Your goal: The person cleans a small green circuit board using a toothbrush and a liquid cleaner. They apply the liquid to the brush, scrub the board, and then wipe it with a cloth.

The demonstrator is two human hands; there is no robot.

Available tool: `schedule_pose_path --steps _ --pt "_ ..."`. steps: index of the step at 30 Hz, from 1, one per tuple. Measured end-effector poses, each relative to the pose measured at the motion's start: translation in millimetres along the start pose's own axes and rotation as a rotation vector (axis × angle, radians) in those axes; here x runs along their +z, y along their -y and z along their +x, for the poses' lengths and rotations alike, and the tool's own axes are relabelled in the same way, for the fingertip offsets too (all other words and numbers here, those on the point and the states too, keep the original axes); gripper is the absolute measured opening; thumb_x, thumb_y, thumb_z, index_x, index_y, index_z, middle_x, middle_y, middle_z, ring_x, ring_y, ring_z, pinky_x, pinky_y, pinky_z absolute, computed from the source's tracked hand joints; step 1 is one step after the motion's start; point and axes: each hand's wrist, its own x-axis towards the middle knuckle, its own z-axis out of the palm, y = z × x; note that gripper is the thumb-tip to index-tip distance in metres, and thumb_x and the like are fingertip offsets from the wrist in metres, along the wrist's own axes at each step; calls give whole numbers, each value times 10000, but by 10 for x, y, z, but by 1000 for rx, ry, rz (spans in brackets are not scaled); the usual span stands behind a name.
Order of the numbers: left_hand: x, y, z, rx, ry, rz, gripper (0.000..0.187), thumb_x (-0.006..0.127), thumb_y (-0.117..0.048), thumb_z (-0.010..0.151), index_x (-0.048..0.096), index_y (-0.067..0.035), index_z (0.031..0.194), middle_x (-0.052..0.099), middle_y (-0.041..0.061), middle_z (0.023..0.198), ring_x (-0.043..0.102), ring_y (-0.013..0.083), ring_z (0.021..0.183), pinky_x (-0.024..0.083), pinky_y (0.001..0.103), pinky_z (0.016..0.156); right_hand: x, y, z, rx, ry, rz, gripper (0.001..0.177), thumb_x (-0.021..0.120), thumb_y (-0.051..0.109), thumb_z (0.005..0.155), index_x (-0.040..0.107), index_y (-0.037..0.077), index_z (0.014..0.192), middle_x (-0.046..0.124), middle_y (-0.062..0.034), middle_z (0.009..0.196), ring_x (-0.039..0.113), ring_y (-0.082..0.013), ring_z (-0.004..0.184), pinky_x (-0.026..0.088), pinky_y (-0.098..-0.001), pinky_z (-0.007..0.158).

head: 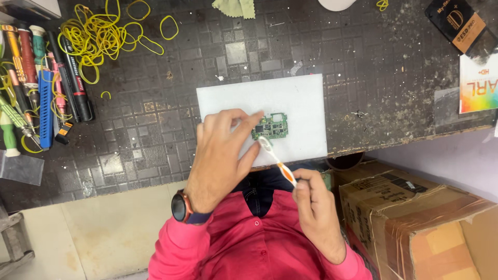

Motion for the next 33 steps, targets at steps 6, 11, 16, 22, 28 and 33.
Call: schedule_pose_path --steps 6,11,16,22,28,33 --pt "69 66 7 -34 -12 -28 402 784 -223 864 695 -144 1248 586 46 1189 517 279 1087 385 416 898 75 91 75 -211 -99 -223 132 499 62 1050 623 21 1064 623 -134 879 622 -247 732 499 -331 675" --pt "117 90 -40 -21 -53 -23 362 784 -235 879 702 -135 1218 594 32 1179 513 281 1086 384 416 899 128 219 19 -218 -190 -320 231 508 38 1019 618 -7 1216 679 -188 1047 679 -345 903 534 -389 782" --pt "118 99 -49 10 -53 0 362 761 -205 900 682 -128 1245 585 35 1203 508 286 1094 381 424 913 132 300 -18 -206 -193 -311 315 505 18 1012 616 26 1306 716 -194 1170 733 -319 981 568 -368 835" --pt "134 98 -51 -1 -40 18 358 755 -197 908 671 -115 1246 583 44 1208 509 290 1094 379 425 910 157 258 -8 -290 -197 -334 332 526 -31 998 623 27 1310 715 -196 1148 739 -316 1003 577 -365 840" --pt "110 54 -20 -16 -29 23 352 757 -199 890 670 -103 1217 578 50 1185 508 295 1079 375 426 884 147 248 9 -228 -175 -322 343 524 -44 991 642 35 1303 718 -187 1079 735 -305 936 573 -355 815" --pt "68 -18 6 -29 -8 50 338 739 -163 886 666 -80 1206 574 60 1184 511 297 1072 385 430 879 126 181 11 -287 -208 -293 317 498 -42 1011 638 25 1287 724 -179 1125 739 -303 978 565 -340 820"
